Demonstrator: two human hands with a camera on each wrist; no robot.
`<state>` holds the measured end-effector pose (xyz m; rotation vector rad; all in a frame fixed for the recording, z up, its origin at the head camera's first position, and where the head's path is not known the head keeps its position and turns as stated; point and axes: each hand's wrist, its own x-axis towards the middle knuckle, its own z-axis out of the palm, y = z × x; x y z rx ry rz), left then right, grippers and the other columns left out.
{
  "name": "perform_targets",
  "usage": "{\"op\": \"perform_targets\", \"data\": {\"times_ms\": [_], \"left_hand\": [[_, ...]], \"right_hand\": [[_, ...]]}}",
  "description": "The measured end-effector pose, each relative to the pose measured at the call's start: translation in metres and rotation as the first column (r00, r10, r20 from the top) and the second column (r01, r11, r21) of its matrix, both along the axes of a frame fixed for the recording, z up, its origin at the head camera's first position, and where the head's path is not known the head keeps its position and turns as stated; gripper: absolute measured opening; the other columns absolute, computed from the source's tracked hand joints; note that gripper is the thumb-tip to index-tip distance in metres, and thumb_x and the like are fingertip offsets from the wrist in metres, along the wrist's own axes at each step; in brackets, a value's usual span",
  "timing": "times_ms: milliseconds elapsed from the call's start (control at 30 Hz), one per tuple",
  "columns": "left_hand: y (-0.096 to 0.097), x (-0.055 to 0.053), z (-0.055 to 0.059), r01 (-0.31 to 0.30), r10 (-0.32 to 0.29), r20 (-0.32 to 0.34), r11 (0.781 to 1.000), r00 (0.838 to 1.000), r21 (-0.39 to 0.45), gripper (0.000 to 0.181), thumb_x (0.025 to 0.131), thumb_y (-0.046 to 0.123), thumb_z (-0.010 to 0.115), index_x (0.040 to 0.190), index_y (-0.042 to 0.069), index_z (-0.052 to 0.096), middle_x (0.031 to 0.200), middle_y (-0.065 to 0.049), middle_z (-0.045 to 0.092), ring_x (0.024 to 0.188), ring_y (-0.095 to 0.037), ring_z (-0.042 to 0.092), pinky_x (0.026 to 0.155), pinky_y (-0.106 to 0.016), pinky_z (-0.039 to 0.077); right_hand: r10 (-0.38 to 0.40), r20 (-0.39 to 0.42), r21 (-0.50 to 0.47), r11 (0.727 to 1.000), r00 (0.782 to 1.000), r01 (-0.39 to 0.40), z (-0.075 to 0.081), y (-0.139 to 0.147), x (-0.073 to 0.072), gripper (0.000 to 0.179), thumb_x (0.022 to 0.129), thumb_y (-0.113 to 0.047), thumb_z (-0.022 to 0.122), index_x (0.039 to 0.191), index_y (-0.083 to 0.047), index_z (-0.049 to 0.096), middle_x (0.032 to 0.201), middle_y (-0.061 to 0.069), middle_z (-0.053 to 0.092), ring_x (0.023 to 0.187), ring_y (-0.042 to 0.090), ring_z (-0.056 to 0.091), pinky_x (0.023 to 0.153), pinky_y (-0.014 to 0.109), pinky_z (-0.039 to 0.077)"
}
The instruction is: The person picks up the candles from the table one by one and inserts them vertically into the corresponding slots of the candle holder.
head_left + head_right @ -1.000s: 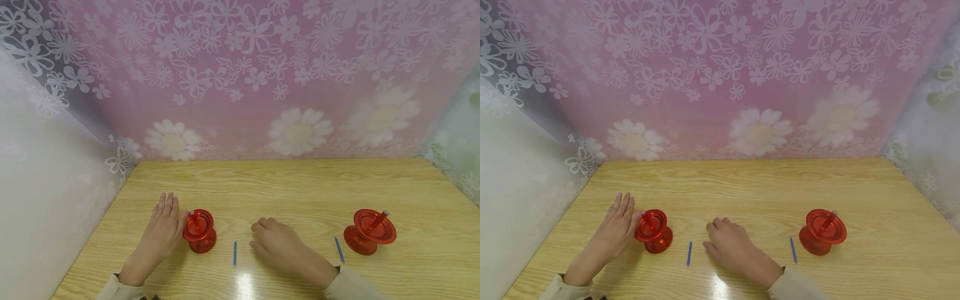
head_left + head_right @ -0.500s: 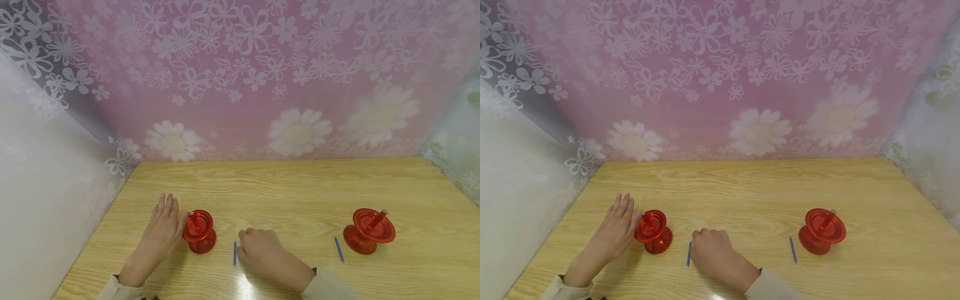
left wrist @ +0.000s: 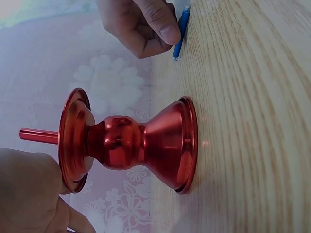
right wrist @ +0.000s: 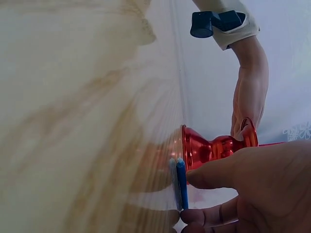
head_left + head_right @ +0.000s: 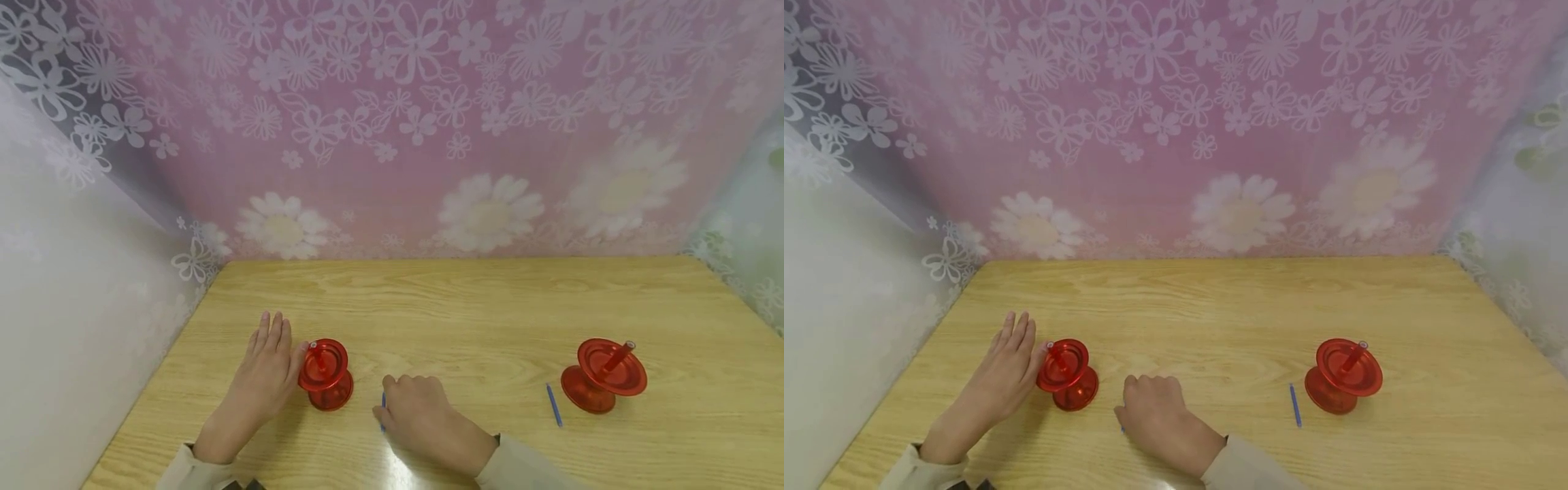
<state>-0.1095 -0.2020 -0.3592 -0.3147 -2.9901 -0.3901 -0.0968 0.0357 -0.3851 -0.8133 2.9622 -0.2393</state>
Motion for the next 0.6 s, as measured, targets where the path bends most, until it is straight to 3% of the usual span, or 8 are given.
{"op": "perform_targets", "data": {"times_ms": [200,600], "left_hand": [[0.0033,-0.0034,-0.0001,0.015,-0.015,0.006,1.000,1.000,0.004,0.064,0.107,0.034,0.030,0.141,-0.020,0.029,0.150,-0.035,0.022,0.142,-0.049,0.008,0.112,-0.061,0.016],[-0.0029,0.0001,-0.0002,0.016,-0.016,0.026,1.000,1.000,0.001,0.066,0.106,0.035,0.030,0.139,-0.022,0.029,0.148,-0.038,0.021,0.140,-0.052,0.009,0.110,-0.064,0.016]], "right_hand": [[-0.012,-0.039,-0.005,1.000,0.999,0.012,-0.0002,0.0007,0.0009,0.036,0.091,-0.035,0.064,0.069,-0.012,0.046,0.053,-0.005,0.040,0.045,0.009,0.040,0.039,0.025,0.036],[-0.012,-0.017,0.061,0.998,1.000,0.013,0.0013,-0.0076,0.0019,0.030,0.090,-0.031,0.066,0.076,-0.010,0.051,0.055,-0.001,0.045,0.046,0.011,0.047,0.040,0.029,0.040]]}}
